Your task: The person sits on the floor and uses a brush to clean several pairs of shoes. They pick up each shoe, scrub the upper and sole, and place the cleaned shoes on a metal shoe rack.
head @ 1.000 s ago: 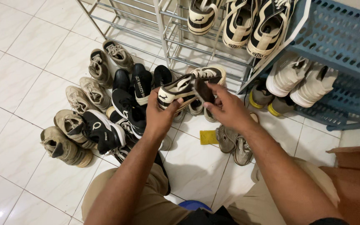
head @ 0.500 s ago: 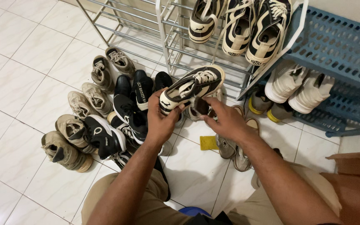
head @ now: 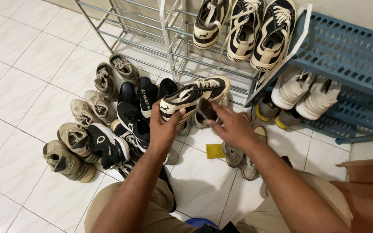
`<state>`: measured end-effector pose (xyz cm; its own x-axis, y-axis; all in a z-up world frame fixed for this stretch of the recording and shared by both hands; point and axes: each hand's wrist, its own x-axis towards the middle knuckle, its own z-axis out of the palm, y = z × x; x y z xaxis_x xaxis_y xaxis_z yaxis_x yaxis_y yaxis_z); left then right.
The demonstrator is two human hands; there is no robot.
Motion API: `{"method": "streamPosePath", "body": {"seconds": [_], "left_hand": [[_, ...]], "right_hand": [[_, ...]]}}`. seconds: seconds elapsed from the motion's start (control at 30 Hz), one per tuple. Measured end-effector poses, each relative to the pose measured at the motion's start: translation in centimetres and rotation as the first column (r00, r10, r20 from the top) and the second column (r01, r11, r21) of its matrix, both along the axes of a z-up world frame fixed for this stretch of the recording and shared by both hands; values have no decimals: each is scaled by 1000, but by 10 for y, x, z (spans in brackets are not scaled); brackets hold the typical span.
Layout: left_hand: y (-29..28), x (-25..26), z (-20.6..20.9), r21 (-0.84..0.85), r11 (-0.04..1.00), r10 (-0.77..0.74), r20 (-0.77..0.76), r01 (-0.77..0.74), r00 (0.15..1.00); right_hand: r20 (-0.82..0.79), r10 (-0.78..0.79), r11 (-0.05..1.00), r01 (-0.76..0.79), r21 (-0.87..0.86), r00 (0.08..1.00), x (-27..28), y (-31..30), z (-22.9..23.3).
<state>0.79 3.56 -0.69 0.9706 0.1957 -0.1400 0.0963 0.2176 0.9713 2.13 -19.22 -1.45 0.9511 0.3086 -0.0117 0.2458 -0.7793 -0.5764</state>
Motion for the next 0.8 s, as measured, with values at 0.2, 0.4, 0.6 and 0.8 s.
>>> {"method": "streamPosePath", "body": {"seconds": [0.2, 0.4, 0.6, 0.8], "left_hand": [[5, 5, -4, -22, 998, 58, 65, -56, 996], [16, 11, -12, -16, 990, 136, -57, -137, 989], [17, 20, -20, -101, 967, 247, 121, -235, 961], [16, 26, -14, -39, 949, 315, 176, -313, 933]], "right_hand": [[-87, -237, 968, 228, -103, 968, 19, -17, -4], [-33, -68, 994, 65, -83, 997, 14, -17, -22], [-36, -81, 997, 80, -13, 996, 19, -17, -10], [-81, -97, 992, 102, 71, 992, 20, -12, 5]]}}
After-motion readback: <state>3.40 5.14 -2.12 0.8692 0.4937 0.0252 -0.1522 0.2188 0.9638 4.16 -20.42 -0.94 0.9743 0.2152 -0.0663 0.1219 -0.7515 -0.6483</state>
